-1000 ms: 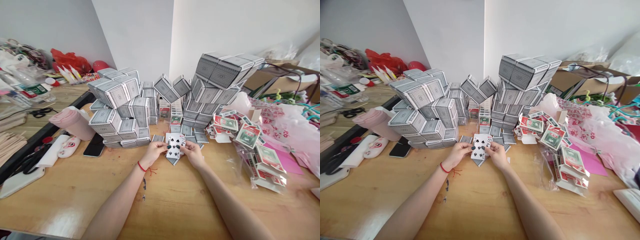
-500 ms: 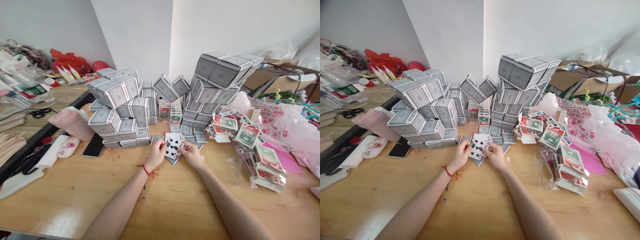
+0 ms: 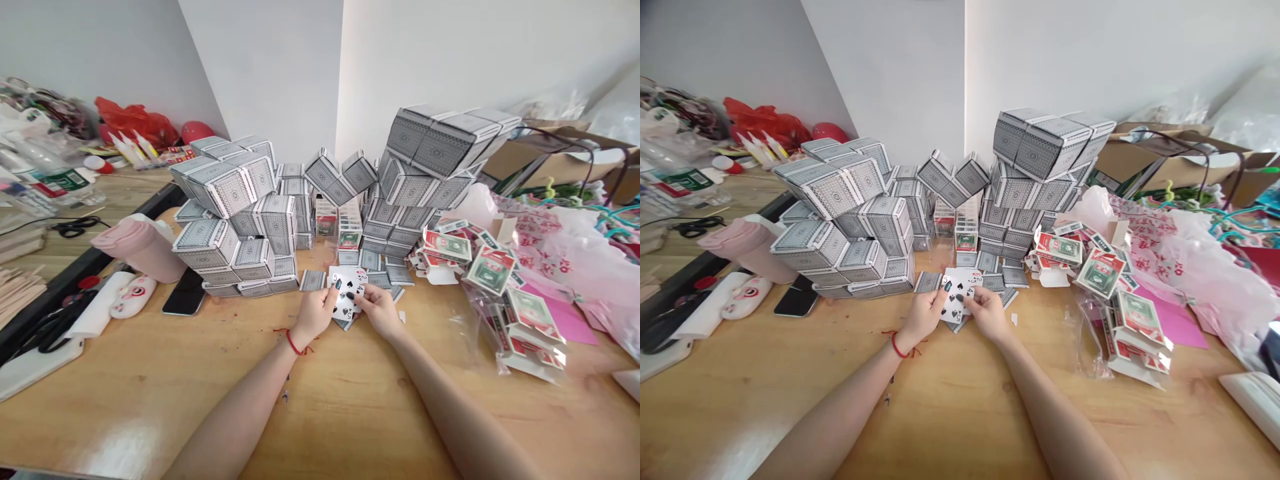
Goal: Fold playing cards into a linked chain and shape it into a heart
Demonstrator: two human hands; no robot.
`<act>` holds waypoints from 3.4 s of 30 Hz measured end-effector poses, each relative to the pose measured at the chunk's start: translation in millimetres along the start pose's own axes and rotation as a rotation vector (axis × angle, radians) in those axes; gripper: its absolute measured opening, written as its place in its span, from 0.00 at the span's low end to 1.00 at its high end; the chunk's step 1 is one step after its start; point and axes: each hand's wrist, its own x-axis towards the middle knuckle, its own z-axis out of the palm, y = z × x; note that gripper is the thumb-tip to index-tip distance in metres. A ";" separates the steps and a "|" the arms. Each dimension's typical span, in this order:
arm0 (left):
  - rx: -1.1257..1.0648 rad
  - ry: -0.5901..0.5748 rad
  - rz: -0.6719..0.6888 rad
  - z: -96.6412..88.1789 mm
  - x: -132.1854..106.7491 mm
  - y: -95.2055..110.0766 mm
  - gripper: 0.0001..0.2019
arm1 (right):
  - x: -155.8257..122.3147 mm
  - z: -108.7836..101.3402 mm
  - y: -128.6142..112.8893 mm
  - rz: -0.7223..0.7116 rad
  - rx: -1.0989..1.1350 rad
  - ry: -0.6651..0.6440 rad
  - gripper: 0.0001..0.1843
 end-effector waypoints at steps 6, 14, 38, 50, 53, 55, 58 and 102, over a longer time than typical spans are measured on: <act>-0.023 -0.019 -0.010 -1.3 -1.1 0.5 0.22 | 0.7 -1.5 -0.2 -0.005 0.007 -0.012 0.17; -0.084 0.018 0.003 -2.1 0.3 2.0 0.15 | -2.5 -1.3 -2.4 0.016 -0.115 -0.087 0.15; -0.151 -0.078 0.029 -3.8 2.5 -2.0 0.12 | 0.2 0.9 -3.5 -0.048 -0.059 0.070 0.19; -0.058 -0.007 -0.007 -3.1 3.3 -4.4 0.17 | 1.1 -3.2 -1.5 -0.063 -0.178 0.035 0.17; 0.027 0.022 0.025 -2.2 3.0 -4.9 0.16 | 0.4 -3.0 -2.3 -0.060 -0.176 -0.017 0.17; 0.054 0.059 0.030 -1.9 2.8 -4.2 0.15 | 0.1 -3.3 -2.4 -0.060 -0.174 -0.059 0.17; 0.059 0.085 0.027 -2.3 3.0 -2.2 0.15 | -0.3 -4.3 -1.9 -0.057 -0.171 -0.093 0.16; 0.223 0.049 0.194 -0.3 -5.1 5.4 0.16 | -7.9 7.8 0.5 -0.261 -0.649 0.257 0.15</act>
